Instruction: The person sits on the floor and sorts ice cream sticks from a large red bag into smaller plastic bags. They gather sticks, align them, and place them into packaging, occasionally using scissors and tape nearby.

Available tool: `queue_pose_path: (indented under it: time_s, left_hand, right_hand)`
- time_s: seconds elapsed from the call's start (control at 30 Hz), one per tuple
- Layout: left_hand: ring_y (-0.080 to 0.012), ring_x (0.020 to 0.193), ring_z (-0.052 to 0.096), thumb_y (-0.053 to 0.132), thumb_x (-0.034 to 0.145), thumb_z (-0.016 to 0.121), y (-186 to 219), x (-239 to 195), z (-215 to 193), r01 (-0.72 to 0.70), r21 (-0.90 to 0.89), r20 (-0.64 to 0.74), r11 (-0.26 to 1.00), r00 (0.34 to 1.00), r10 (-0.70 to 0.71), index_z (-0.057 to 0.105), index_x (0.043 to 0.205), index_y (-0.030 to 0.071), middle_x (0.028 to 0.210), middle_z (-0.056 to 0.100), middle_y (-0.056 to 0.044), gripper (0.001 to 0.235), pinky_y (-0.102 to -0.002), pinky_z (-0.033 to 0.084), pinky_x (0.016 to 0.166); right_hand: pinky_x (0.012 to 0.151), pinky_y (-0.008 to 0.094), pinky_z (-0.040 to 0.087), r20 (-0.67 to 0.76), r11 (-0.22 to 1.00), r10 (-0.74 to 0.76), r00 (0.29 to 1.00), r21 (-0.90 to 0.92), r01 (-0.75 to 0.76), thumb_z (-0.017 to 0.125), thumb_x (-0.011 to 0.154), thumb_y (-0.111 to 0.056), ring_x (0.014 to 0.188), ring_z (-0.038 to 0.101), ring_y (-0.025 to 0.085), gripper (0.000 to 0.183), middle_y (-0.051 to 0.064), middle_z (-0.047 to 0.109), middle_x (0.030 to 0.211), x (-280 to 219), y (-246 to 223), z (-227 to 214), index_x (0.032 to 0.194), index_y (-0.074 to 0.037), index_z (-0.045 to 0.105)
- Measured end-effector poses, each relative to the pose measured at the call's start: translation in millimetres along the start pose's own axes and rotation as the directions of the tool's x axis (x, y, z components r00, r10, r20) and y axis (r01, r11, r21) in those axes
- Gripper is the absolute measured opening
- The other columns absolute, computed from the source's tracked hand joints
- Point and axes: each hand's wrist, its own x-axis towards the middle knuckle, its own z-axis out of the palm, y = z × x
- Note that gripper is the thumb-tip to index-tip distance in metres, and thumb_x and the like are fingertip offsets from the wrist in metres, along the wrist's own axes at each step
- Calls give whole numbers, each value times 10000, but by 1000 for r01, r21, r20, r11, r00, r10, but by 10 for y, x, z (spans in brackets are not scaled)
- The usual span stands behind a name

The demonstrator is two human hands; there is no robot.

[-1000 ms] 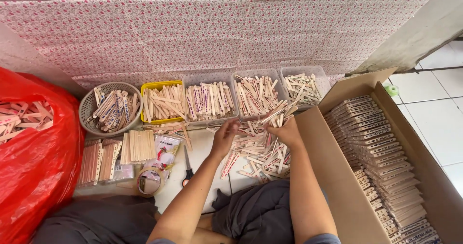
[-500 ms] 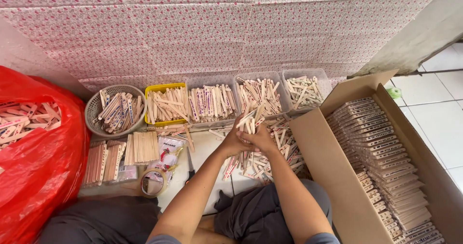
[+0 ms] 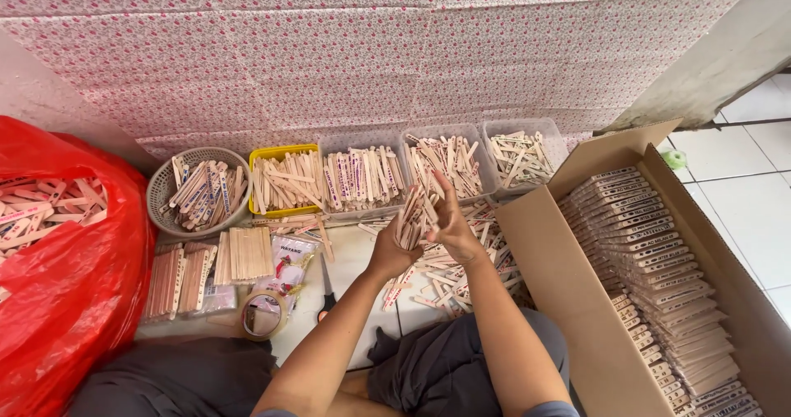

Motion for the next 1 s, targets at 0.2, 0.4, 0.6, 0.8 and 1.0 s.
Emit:
queue_pose_path:
  time_s: [0.2, 0.4, 0.6, 0.8, 1.0]
  left_hand:
    - [-160, 729, 628, 99, 617, 806, -555, 135, -12, -7, 94, 76, 996, 997, 0, 711, 941, 73, 748, 708, -101, 339, -332, 524, 697]
    - [-137, 727, 663, 79, 617, 802, -518, 125, -67, 40, 103, 111, 994, 992, -51, 738, 944, 115, 772, 743, -77, 335, -300, 541, 705]
    - [-181, 815, 692, 59, 638, 788, -618, 148, -134, 64, 40, 108, 997, 992, -68, 726, 1008, 62, 866, 766, -142, 374, -345, 555, 785]
    - [-156, 761, 661, 103, 620, 886, -676, 196, -238, 53, -29, 27, 998, 998, -52, 703, 875, 52, 789, 754, -125, 318, -338, 547, 737]
    - [-145, 706, 670, 83, 603, 905, -446, 172, -265, 15, -99, 118, 995, 993, -3, 717, 807, 71, 723, 738, -72, 277, -295, 540, 713]
  right_hand:
    - [971, 311, 528, -56, 986, -113, 992, 118, 119, 892, 644, -53, 1082, 618, 211, 760, 83, 564, 1123, -9, 233, -55, 1335, 35, 588]
    - [819, 329, 601, -364, 969, -151, 919, 131, 211, 550, 1034, -309, 1009, 712, 270, 305, 120, 621, 1146, 117, 281, -379, 1152, -29, 556]
    - [924, 316, 548, -470, 995, -62, 881, 35, 89, 402, 1082, -378, 1051, 710, 233, 314, 78, 684, 1102, -12, 82, -669, 1096, -111, 566]
    - [903, 528, 523, -205, 744, 68, 976, -641, -186, 654, 921, -36, 951, 702, 441, 42, 237, 716, 906, -243, 229, -976, 928, -19, 692]
    - [984, 404, 498, -320, 850, 204, 925, -411, -329, 638, 958, -78, 1146, 673, 258, 332, 146, 730, 1183, -33, 318, -735, 1278, -136, 707]
